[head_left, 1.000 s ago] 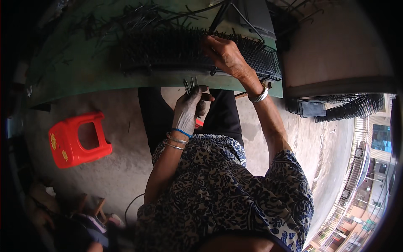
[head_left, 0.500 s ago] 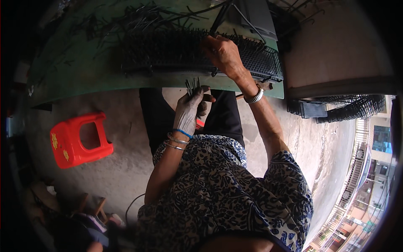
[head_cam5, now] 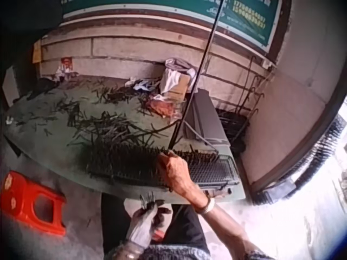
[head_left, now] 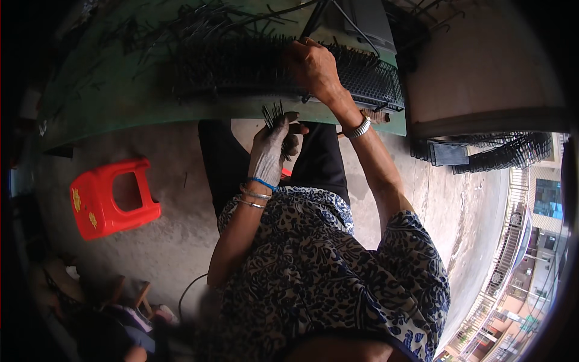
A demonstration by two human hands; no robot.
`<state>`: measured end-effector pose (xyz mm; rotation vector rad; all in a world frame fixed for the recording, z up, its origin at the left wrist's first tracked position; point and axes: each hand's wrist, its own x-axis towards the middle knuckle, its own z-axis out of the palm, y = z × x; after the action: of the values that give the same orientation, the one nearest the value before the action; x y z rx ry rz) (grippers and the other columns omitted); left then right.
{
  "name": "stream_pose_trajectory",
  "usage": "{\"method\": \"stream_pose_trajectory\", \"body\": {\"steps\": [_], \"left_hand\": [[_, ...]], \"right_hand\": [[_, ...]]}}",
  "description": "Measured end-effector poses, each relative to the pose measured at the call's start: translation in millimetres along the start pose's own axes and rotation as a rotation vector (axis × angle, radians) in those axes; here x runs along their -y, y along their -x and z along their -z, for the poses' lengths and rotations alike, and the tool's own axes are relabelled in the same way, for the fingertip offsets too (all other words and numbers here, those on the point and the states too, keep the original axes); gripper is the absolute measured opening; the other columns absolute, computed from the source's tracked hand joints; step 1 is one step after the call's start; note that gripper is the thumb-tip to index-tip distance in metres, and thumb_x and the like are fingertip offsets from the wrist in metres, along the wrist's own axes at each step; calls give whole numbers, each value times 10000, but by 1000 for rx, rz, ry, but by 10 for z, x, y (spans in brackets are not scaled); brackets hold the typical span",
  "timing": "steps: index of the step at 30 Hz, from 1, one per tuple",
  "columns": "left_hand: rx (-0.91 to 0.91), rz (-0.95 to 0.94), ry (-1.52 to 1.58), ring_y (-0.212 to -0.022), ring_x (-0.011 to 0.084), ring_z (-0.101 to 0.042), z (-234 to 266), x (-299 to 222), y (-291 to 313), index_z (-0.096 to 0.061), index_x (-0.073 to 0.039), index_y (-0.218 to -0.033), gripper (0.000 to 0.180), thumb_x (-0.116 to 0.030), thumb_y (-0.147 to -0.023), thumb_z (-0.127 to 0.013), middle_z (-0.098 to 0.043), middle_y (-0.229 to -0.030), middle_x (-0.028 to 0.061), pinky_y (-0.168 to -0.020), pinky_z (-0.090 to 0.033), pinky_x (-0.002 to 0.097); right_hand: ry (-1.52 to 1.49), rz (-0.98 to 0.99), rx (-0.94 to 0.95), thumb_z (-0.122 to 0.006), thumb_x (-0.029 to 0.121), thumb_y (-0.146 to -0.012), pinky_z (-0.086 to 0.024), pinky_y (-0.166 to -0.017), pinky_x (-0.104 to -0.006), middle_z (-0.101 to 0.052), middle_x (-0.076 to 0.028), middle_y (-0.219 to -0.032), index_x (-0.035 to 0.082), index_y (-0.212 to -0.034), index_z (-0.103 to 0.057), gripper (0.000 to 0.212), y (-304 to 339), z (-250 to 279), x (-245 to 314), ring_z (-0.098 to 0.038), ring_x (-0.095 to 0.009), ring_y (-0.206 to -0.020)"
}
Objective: Manual assembly of a brush-like component by inserting metal pins into a plastic frame.
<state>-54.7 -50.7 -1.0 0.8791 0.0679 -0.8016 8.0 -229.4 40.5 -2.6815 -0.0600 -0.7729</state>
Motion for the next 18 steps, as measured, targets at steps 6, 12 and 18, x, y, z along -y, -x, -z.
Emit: {"method": "stream_pose_trajectory", "body": {"steps": [6,12,18], "left_hand": [[47,3,-12,-597,66,-521,29,-9,56,-594,26,-1171,365,-277,-972,-550,-674,-873,129,-503,-429,201],[34,25,5,-571,56,-508,17,-52,83,-595,19,-1174,370,-287,-973,-547,-668,-846,108,-489,-423,187],[17,1,7,-476,36,-452,0,-59,82,-626,-2,-1129,332,-285,-966,-561,-673,-776,102,-415,-310,182]], "right_hand": [[36,36,25,-642,159,-824,-519,-649,-418,-608,-128,-812,101,-934,-664,126,53,-141,9,-623,-326,-779],[89,-28,-38,-646,213,-841,-530,-671,-412,-624,-129,-953,134,-1025,-686,204,187,-57,21,-633,-317,-789],[178,-77,-62,-651,213,-875,-533,-694,-373,-653,-162,-973,109,-1057,-683,212,338,87,164,-657,-297,-844]]}}
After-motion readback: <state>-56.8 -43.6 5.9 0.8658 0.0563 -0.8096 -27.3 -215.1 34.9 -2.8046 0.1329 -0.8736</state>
